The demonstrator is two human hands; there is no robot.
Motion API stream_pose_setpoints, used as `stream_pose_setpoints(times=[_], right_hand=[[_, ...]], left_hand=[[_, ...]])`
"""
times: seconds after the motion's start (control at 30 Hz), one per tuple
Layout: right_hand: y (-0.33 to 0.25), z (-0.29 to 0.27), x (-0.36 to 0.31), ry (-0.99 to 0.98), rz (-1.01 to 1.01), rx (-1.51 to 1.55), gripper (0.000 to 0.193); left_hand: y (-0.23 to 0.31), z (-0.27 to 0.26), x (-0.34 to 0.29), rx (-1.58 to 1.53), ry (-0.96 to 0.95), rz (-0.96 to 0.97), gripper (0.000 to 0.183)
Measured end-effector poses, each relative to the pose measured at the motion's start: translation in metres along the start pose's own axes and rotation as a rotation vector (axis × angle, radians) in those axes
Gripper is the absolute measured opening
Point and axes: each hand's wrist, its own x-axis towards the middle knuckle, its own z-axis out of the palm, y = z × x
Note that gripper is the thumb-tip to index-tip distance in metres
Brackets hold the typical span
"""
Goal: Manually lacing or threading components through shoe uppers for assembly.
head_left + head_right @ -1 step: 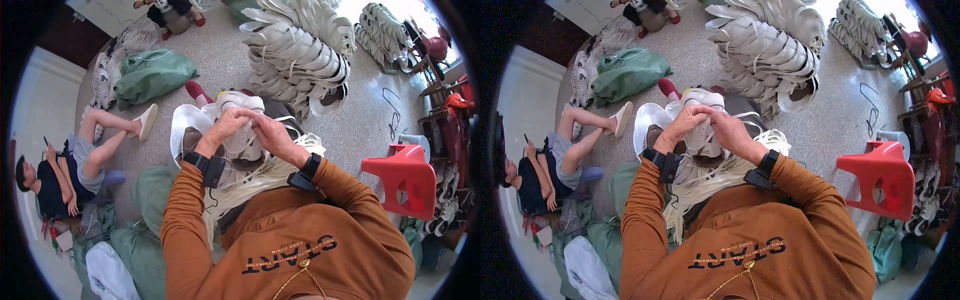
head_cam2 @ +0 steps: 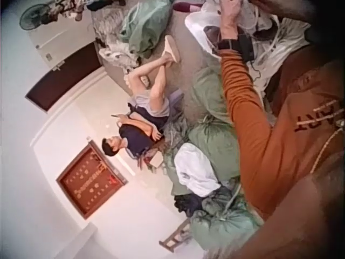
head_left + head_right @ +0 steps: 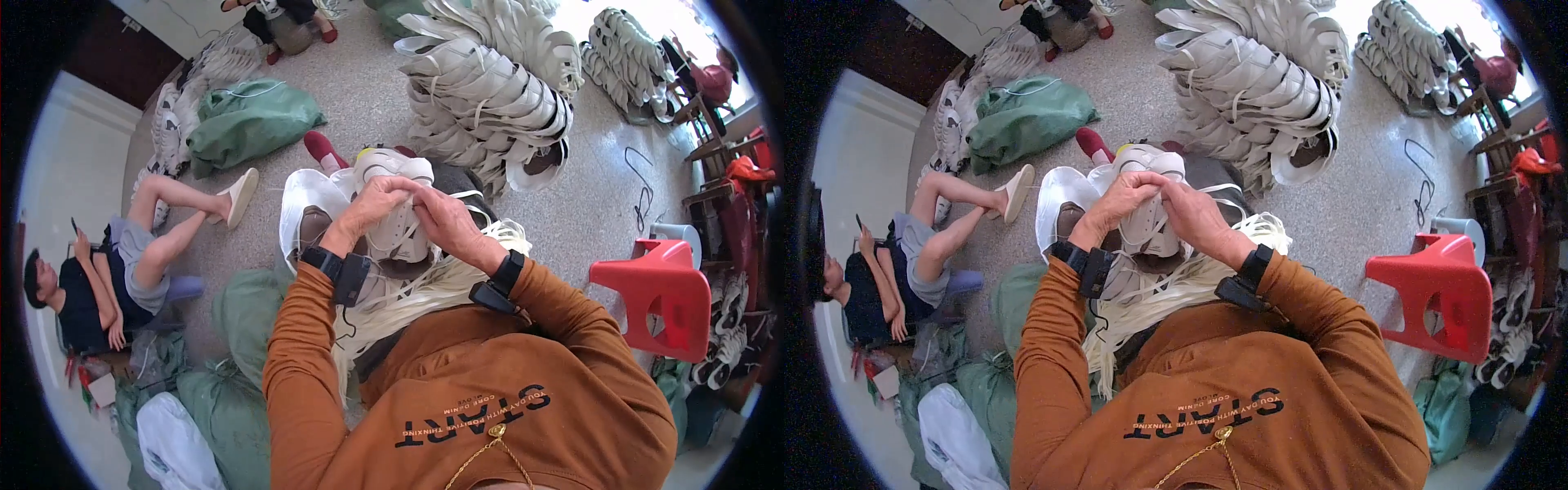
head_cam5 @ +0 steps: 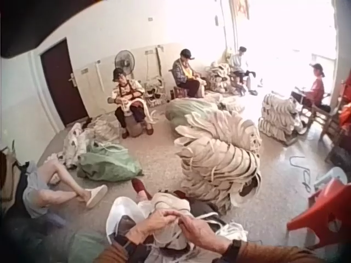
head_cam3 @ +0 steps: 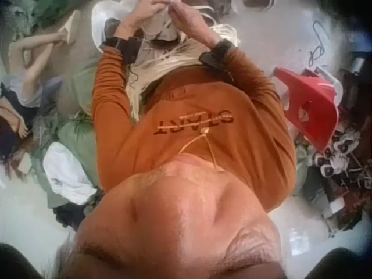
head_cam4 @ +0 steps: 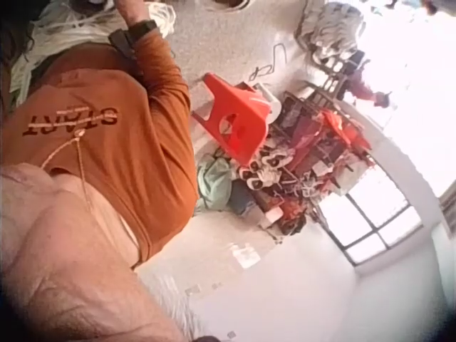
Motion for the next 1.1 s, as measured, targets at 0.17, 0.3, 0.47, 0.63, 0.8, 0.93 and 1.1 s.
stream_pose_setpoints(times=[0.17,0.3,0.47,0.63,0.8,0.93,1.1], right_hand=[[-0.002,0.010,0.006,-0.181,-0.045,-0.279,0.020],[-0.013,0.004,0.006,-0.260,-0.142,-0.388,0.031],[-0.023,0.002,0.013,-0.192,-0.125,-0.333,0.017],[-0.047,-0.003,0.052,0.037,-0.172,-0.001,0.015],[-0.067,-0.016,0.077,0.099,-0.235,0.170,0.010],[-0.066,-0.011,0.077,0.114,-0.253,0.221,0.010],[-0.014,-0.002,0.040,0.006,-0.046,0.253,0.015]], left_hand=[[-0.032,-0.017,0.010,0.015,-0.008,0.067,0.032],[-0.036,-0.011,0.002,0.048,0.031,0.144,0.028],[-0.036,0.001,0.001,-0.093,0.086,0.112,0.028],[-0.033,0.036,-0.021,0.694,0.807,0.692,0.027],[-0.004,0.053,-0.067,1.091,0.590,0.721,0.025],[-0.008,0.037,-0.051,1.424,0.400,0.567,0.019],[0.023,0.017,-0.056,1.235,0.390,0.434,0.014]])
